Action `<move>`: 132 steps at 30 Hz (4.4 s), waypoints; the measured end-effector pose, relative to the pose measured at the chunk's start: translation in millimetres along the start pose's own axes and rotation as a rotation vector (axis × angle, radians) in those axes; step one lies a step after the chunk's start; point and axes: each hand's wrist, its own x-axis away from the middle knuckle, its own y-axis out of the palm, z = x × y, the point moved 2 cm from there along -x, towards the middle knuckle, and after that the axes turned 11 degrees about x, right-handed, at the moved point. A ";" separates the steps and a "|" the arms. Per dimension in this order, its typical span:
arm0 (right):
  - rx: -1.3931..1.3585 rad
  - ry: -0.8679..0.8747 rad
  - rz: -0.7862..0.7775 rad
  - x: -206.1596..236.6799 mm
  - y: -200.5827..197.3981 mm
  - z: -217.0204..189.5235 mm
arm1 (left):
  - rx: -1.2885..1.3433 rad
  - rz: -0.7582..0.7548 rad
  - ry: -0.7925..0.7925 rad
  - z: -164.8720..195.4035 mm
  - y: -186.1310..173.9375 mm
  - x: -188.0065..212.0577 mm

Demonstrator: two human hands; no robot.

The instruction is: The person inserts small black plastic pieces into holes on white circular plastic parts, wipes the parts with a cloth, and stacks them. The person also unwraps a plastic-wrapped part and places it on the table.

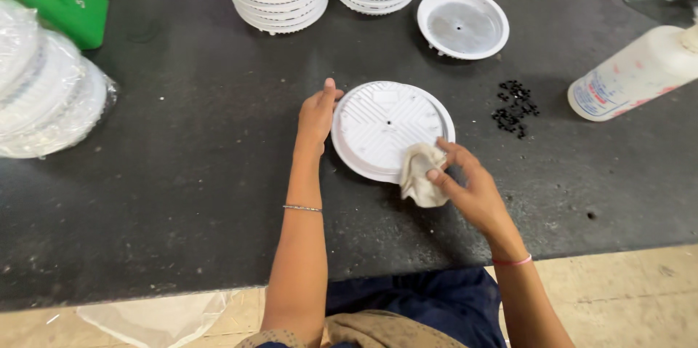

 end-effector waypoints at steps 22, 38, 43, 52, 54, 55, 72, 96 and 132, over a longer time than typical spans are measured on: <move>-0.785 0.394 0.212 35.2 -23.6 92.4 | -0.571 0.482 1.120 139.1 -30.8 97.0; -0.549 0.213 0.399 27.3 -7.2 53.9 | -0.212 -0.254 0.378 57.4 38.2 64.4; -0.239 -0.036 0.492 20.2 -3.7 -4.8 | 0.177 -0.881 -0.085 24.4 97.9 90.0; 0.419 -0.234 0.421 15.7 1.8 -59.9 | 0.444 -0.963 -0.248 17.7 113.5 99.5; 0.426 -0.276 0.404 13.9 1.0 -59.6 | 0.458 -0.944 -0.264 17.0 115.9 101.6; 0.464 -0.302 0.403 12.9 1.1 -59.3 | 0.463 -0.936 -0.271 17.0 116.8 102.2; 0.645 -0.234 0.921 -73.1 -272.9 69.2 | 0.375 -0.714 -0.064 52.0 101.1 86.1; 0.968 -0.258 0.832 -141.6 -290.3 167.4 | 0.315 -0.599 -0.003 60.2 90.7 77.3; -1.562 0.435 0.510 -33.6 -199.8 202.0 | 0.735 0.097 0.325 58.3 -46.5 23.6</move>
